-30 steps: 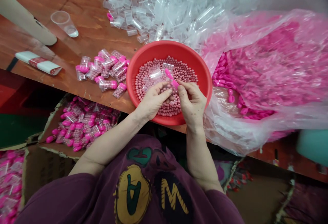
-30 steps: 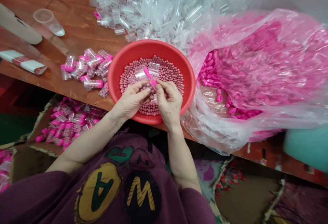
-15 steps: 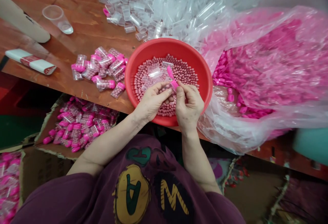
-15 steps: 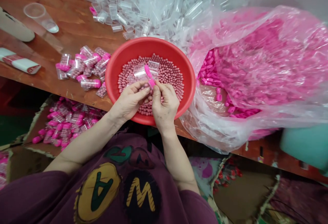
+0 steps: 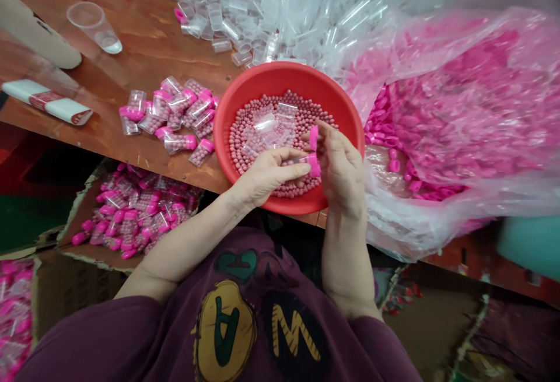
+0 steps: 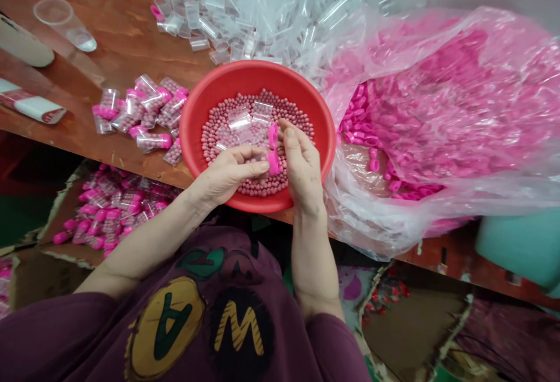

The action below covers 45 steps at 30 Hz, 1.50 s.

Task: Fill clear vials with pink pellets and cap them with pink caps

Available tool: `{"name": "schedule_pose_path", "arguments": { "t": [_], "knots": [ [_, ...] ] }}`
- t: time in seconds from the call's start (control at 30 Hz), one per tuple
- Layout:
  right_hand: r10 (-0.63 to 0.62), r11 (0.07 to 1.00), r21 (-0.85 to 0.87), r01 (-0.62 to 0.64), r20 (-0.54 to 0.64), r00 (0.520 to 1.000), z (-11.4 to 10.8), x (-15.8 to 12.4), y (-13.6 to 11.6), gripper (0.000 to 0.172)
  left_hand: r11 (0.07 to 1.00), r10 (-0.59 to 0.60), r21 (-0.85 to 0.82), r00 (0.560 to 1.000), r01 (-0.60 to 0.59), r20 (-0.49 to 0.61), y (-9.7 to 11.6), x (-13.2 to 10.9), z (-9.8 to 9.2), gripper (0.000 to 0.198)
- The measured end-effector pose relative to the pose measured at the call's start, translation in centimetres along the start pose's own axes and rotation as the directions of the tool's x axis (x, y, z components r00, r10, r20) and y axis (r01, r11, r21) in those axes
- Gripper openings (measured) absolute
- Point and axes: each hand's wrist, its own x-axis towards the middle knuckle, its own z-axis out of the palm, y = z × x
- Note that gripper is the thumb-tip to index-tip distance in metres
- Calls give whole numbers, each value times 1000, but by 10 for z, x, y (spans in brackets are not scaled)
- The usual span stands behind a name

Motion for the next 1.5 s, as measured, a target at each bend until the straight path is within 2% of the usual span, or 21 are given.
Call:
{"name": "schedule_pose_path", "arguments": {
  "t": [0.07, 0.17, 0.23, 0.27, 0.33, 0.4, 0.43, 0.5, 0.6, 0.67, 0.73, 0.8, 0.87, 1.0, 1.13, 1.2, 1.27, 1.3, 1.4, 1.47, 1.5],
  "knots": [
    [8, 999, 40, -12, 89, 996, 1, 6, 1, 46, 999, -8, -38, 1000, 8, -1, 1, 0, -2, 30],
    [-55, 998, 10, 54, 63, 996, 1, 1, -3, 44, 992, -19, -129, 998, 12, -54, 3, 3, -3, 22],
    [-142, 984, -100, 149, 71, 987, 0, -10, -6, 43, 986, -34, -166, 996, 20, -83, 5, 4, -4, 16],
    [-188, 964, -168, 204, 104, 977, -1, -15, -7, 47, 984, -45, -178, 995, 28, -89, 6, 5, -4, 13],
    [-265, 908, -288, 306, 174, 948, 0, -24, -4, 71, 980, -68, -190, 994, 51, -83, 8, 5, -4, 9],
    [-313, 855, -376, 358, 176, 933, 4, -29, 1, 92, 980, -92, -183, 994, 80, -61, 9, 5, -4, 7],
    [-330, 833, -414, 366, 158, 930, 6, -30, 4, 95, 982, -98, -169, 994, 87, -52, 9, 5, -5, 8],
    [-378, 790, -474, 388, 120, 918, 10, -30, 9, 92, 987, -91, -133, 995, 86, -37, 8, 4, -5, 10],
    [-494, 715, -516, 472, 104, 863, 11, -26, 12, 83, 994, -68, -88, 998, 68, 3, 6, 3, -4, 16],
    [-560, 669, -523, 528, 113, 821, 9, -23, 11, 79, 999, -19, -40, 1000, 19, -11, 2, 2, -2, 17],
    [-585, 645, -527, 553, 125, 801, 6, -22, 10, 75, 991, 117, 84, 987, -109, -106, -4, 3, -1, 25],
    [-576, 644, -532, 549, 134, 806, 4, -22, 11, 69, 929, 301, 278, 935, -243, -187, -10, 4, 0, 36],
    [-547, 657, -542, 524, 137, 826, 4, -22, 14, 63, 839, 424, 445, 888, -312, -178, -16, 6, 0, 35],
    [-473, 685, -548, 480, 167, 865, 7, -24, 23, 58, 748, 460, 576, 883, -329, -93, -21, 6, 4, 27],
    [-440, 727, -499, 471, 188, 878, 10, -17, 20, 55, 687, 503, 641, 860, -341, -81, -18, 6, 6, 22],
    [-398, 777, -418, 470, 252, 882, 6, -8, 12, 77, 607, 570, 696, 820, -383, -46, -6, 6, -5, 24],
    [-329, 828, -365, 426, 298, 896, -4, 5, 4, 96, 478, 657, 777, 754, -410, -6, 16, 5, -31, 28],
    [-289, 846, -368, 385, 290, 912, -10, 12, 1, 92, 403, 710, 823, 704, -401, -5, 30, 3, -48, 29],
    [-150, 838, -483, 253, 242, 959, -27, 25, -2, 38, 215, 853, 945, 519, -245, -59, 71, -6, -106, 33],
    [-17, 779, -584, 228, 344, 939, -30, 26, 0, 24, 137, 909, 984, 411, -118, -78, 86, -9, -130, 32],
    [62, 739, -628, 245, 425, 903, -27, 23, 0, 22, 90, 924, 993, 379, -73, -56, 88, -10, -134, 30]
  ]
}}
